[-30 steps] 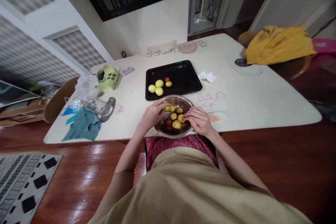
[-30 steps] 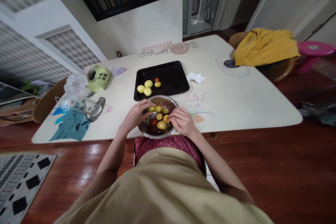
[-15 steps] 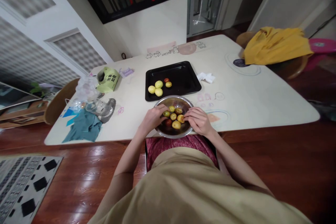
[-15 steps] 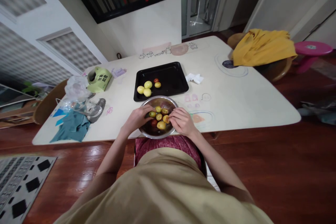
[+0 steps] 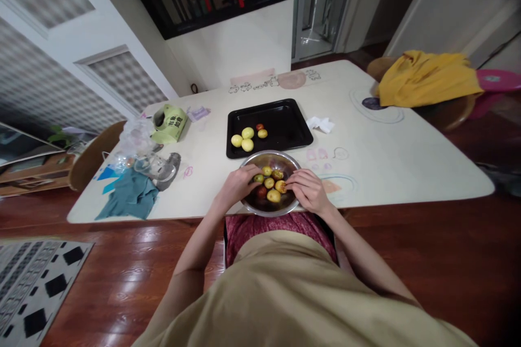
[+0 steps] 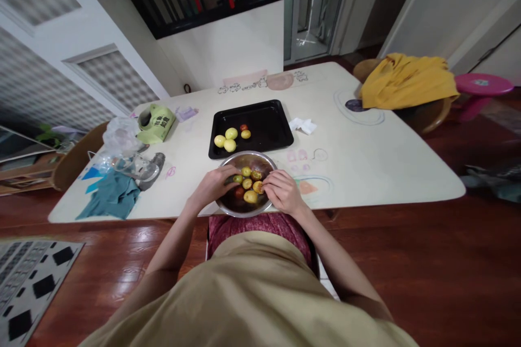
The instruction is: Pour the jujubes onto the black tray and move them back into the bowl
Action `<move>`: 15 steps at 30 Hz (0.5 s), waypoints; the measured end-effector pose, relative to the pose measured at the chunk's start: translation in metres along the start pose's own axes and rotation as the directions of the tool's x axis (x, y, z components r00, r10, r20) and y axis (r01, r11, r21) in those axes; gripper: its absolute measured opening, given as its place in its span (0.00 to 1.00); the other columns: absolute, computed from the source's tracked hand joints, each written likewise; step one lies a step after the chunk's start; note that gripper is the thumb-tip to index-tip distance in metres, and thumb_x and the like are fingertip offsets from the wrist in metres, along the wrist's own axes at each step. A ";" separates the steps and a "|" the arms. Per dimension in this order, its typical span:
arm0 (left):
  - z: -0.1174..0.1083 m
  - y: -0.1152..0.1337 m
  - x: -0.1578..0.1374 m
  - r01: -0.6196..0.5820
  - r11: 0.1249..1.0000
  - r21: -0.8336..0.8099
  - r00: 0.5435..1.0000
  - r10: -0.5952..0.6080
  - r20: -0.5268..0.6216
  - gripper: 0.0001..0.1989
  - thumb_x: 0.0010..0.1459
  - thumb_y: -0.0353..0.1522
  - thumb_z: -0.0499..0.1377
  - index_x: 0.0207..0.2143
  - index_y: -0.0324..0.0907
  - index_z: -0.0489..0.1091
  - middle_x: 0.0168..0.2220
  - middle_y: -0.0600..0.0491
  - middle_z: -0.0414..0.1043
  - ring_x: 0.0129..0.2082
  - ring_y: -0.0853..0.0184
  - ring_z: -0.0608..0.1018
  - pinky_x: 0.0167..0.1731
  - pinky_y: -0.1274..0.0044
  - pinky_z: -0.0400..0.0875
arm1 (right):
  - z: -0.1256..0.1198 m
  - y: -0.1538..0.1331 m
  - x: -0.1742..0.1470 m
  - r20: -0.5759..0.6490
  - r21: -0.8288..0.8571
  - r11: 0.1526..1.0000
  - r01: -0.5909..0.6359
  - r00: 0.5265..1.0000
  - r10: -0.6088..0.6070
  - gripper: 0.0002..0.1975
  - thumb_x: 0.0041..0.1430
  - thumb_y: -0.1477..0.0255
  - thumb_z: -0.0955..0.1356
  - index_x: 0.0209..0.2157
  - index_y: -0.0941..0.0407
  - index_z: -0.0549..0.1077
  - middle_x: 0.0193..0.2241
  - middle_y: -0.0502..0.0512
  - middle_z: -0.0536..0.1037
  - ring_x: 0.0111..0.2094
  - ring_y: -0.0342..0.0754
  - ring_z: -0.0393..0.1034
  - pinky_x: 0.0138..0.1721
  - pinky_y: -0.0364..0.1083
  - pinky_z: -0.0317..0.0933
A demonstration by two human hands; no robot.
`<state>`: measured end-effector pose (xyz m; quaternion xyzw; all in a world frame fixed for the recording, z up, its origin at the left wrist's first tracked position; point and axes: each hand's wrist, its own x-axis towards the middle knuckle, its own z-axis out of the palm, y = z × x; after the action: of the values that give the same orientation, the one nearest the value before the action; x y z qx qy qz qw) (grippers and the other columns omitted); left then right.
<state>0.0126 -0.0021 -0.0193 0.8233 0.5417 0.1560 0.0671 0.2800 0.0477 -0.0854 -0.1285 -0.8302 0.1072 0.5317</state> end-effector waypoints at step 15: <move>0.026 -0.030 -0.015 -0.313 0.834 -0.455 0.848 0.030 -0.530 0.16 0.76 0.37 0.55 0.41 0.41 0.81 0.41 0.45 0.85 0.47 0.58 0.85 0.55 0.61 0.79 | -0.009 0.002 0.007 -0.030 0.107 0.989 -0.104 0.994 0.107 0.18 0.75 0.75 0.63 0.36 0.53 0.83 0.34 0.55 0.86 0.37 0.51 0.81 0.44 0.55 0.74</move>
<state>-0.0110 -0.0022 -0.0551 0.7503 0.3974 0.5118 0.1312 0.2860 0.0526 -0.0766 -0.1459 -0.8058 0.1765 0.5461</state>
